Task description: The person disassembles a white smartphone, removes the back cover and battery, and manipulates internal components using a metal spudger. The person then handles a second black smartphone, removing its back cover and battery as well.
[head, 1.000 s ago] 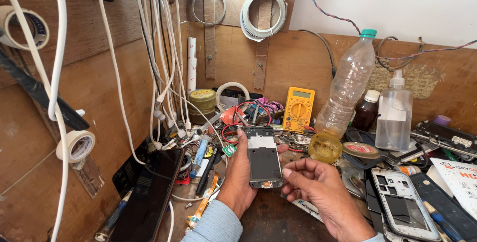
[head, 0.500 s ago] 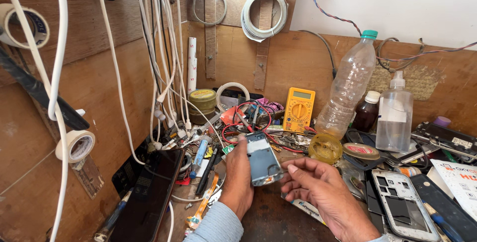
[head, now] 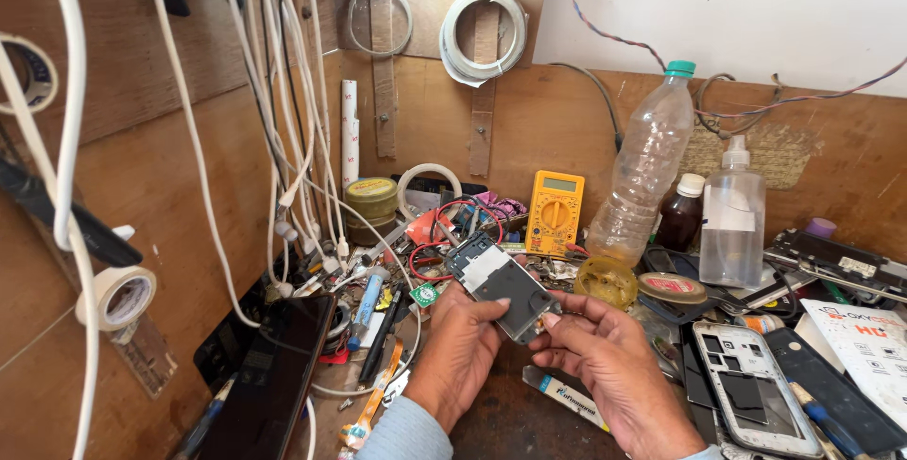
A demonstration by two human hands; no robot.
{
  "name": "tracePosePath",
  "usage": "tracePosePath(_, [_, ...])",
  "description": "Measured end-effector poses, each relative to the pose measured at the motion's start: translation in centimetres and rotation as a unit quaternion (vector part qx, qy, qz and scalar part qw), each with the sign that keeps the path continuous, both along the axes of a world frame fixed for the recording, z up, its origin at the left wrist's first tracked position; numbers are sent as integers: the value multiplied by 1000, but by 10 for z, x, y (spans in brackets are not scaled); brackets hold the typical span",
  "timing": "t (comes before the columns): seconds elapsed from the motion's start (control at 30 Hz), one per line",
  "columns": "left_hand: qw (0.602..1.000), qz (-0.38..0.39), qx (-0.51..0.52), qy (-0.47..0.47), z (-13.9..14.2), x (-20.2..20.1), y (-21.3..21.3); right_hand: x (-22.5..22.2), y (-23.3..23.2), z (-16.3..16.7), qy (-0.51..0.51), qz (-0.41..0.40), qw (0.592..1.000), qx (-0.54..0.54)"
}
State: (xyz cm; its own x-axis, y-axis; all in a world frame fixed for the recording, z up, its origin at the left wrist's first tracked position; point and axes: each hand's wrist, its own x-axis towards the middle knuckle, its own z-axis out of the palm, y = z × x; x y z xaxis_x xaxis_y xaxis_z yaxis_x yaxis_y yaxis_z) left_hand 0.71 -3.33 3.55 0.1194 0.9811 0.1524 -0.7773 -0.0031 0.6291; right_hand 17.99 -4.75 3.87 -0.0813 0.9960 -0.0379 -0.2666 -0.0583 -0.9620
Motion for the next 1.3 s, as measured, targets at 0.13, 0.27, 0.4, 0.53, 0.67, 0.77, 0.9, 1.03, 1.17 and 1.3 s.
tracePosePath(0.13, [997, 1, 4, 74, 1, 2, -5, 3, 1, -2, 2, -12, 1000, 12])
tracePosePath(0.27, [996, 1, 29, 83, 2, 4, -5, 4, 3, -4, -28, -46, 999, 1])
tracePosePath(0.4, [993, 8, 58, 98, 2, 7, -4, 3, 3, -4, -38, -66, 997, -4])
tracePosePath(0.53, [994, -3, 59, 92, 0, 6, -5, 3, 3, -4, -28, -68, 997, -1])
tracePosePath(0.67, [994, -3, 63, 87, -4, 6, -4, 4, 3, -3, -37, -77, 996, -5])
tracePosePath(0.77, [993, -4, 77, 90, -7, 7, -2, 4, 3, -5, -33, -83, 996, -1])
tracePosePath(0.9, [987, 28, 54, 146, -14, 15, -4, 3, 5, -9, -3, -89, 996, 14])
tracePosePath(1.03, [972, 66, 46, 222, -18, 17, -2, 2, 7, -15, 9, -88, 996, 26])
tracePosePath(1.17, [968, 76, 46, 236, -19, 14, 1, 2, 9, -18, -2, -82, 996, 21])
tracePosePath(1.3, [964, 66, 40, 256, -17, 8, 3, 6, 10, -16, -12, -75, 997, 16])
